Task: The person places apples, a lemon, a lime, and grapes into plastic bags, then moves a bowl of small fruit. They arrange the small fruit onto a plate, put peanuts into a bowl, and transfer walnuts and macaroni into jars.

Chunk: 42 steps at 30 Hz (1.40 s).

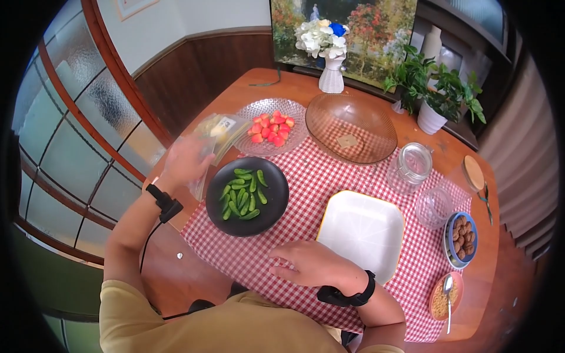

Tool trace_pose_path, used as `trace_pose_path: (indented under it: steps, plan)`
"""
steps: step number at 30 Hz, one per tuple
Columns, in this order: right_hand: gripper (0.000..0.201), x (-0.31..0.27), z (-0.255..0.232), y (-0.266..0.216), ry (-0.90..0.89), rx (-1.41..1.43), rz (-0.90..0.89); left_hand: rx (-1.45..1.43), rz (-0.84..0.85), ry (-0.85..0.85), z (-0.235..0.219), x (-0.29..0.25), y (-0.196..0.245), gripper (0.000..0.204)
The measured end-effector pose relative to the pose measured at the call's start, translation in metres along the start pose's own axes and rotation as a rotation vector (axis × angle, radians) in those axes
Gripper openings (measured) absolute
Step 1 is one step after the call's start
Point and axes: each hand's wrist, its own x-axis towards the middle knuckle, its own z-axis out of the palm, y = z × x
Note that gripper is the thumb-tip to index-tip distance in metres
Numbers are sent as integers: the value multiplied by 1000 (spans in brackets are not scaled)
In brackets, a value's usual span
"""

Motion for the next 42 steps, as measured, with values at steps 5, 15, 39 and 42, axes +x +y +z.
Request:
trace_pose_path:
  steps: [5, 15, 39, 42]
  plan:
    - [33, -2, 4, 1, 82, -5, -58, -39, 61, -75, 26, 9, 6, 40]
    - [28, -89, -14, -8, 376, -135, 145, -305, 179, 31, 0, -30, 130, 34]
    - [33, -183, 33, 68, 975, 590, 714, -1206, -221, -682, 69, -46, 261, 32]
    - [33, -182, 34, 71, 958, 539, 732, -1111, -283, -748, 63, -42, 265, 33]
